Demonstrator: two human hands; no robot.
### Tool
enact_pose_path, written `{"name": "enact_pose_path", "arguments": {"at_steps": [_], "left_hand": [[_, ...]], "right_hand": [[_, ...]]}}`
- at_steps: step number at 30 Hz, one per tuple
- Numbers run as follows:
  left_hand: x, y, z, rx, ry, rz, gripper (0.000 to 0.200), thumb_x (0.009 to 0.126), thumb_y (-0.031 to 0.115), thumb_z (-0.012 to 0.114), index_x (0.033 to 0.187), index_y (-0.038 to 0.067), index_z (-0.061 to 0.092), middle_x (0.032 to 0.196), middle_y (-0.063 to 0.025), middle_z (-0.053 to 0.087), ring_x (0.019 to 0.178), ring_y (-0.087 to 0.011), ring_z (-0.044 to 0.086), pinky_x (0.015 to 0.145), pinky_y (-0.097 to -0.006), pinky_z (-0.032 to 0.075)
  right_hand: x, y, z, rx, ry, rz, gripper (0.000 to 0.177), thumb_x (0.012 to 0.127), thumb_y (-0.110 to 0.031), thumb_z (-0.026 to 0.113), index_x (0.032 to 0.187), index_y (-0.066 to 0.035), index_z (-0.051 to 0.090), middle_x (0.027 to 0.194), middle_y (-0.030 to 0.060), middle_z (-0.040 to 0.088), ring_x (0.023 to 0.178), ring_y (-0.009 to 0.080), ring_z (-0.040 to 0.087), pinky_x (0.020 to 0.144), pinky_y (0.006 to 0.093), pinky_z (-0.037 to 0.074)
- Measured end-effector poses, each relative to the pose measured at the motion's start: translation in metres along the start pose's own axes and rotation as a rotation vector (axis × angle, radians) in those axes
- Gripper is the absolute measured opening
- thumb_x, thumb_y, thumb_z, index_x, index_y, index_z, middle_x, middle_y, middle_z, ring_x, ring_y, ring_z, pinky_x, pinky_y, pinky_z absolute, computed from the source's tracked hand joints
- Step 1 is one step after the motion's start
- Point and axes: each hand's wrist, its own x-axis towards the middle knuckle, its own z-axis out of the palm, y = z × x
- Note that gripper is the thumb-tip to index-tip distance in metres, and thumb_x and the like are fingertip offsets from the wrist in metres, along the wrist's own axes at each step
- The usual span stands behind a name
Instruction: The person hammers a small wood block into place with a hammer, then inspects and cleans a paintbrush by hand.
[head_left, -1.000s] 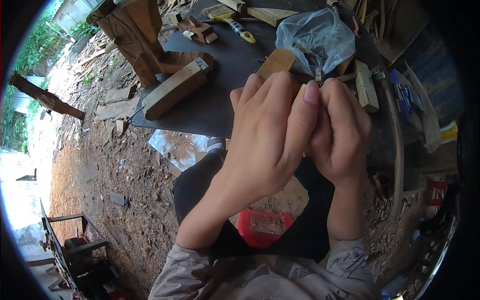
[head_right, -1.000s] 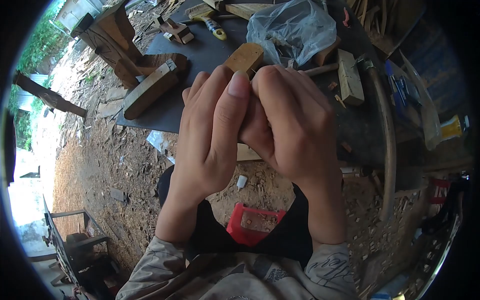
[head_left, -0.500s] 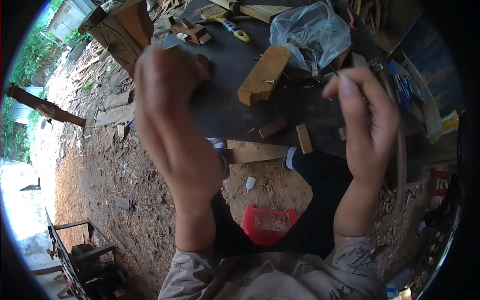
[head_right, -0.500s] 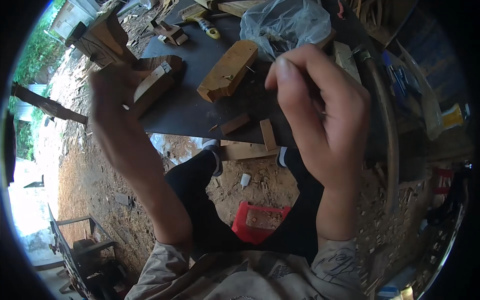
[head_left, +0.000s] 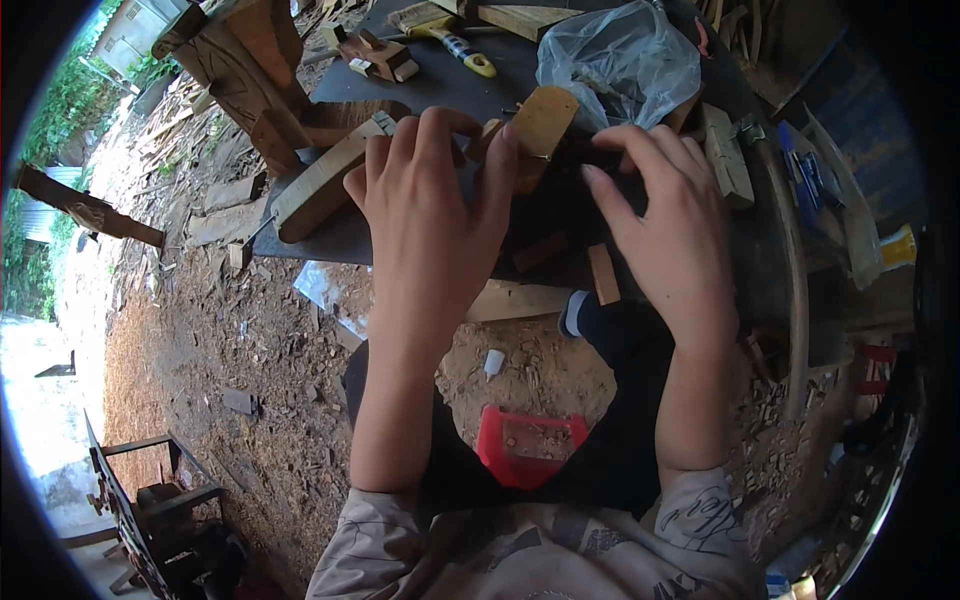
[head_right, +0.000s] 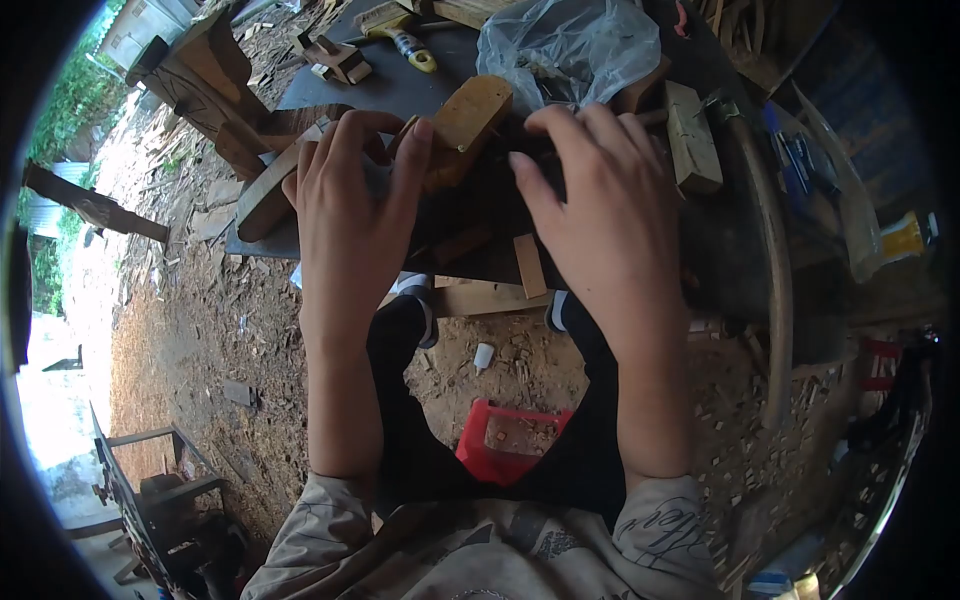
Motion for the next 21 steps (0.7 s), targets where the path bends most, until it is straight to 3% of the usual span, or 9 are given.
{"name": "enact_pose_path", "arguments": {"at_steps": [6, 9, 12, 21], "left_hand": [[-0.002, 0.003, 0.002, 0.02, 0.003, -0.016, 0.035, 0.103, 0.038, 0.066, 0.112, 0.004, 0.068, 0.094, -0.0114, 0.067, 0.095, -0.0302, 0.06, 0.101, -0.0435, 0.039], [-0.002, -0.003, 0.008, -0.027, 0.063, 0.051, 0.031, 0.1, 0.034, 0.069, 0.109, 0.005, 0.067, 0.091, -0.0097, 0.064, 0.091, -0.0302, 0.059, 0.088, -0.0434, 0.038], [-0.002, -0.003, 0.008, -0.026, 0.049, 0.041, 0.031, 0.099, 0.034, 0.069, 0.11, 0.005, 0.067, 0.093, -0.01, 0.064, 0.092, -0.0304, 0.059, 0.089, -0.0433, 0.038], [-0.001, -0.011, 0.007, -0.023, 0.096, 0.074, 0.034, 0.099, 0.032, 0.069, 0.116, 0.003, 0.068, 0.114, -0.0166, 0.063, 0.113, -0.0383, 0.055, 0.105, -0.049, 0.038]], "right_hand": [[0.003, -0.006, 0.011, -0.026, 0.011, -0.048, 0.025, 0.095, -0.019, 0.072, 0.116, -0.006, 0.072, 0.101, 0.0098, 0.064, 0.103, 0.0287, 0.061, 0.099, 0.043, 0.048], [0.004, -0.008, 0.015, -0.035, 0.018, -0.069, 0.023, 0.094, -0.017, 0.072, 0.114, -0.006, 0.072, 0.102, 0.0102, 0.064, 0.103, 0.0286, 0.061, 0.099, 0.0428, 0.048], [0.007, -0.007, 0.02, -0.049, 0.047, -0.086, 0.018, 0.094, -0.016, 0.071, 0.11, -0.006, 0.072, 0.1, 0.0095, 0.064, 0.102, 0.028, 0.061, 0.096, 0.0426, 0.048], [0.017, -0.009, 0.017, 0.065, 0.234, -0.209, 0.006, 0.096, -0.016, 0.07, 0.099, -0.01, 0.07, 0.088, 0.0017, 0.072, 0.085, 0.024, 0.064, 0.083, 0.0394, 0.046]]}}
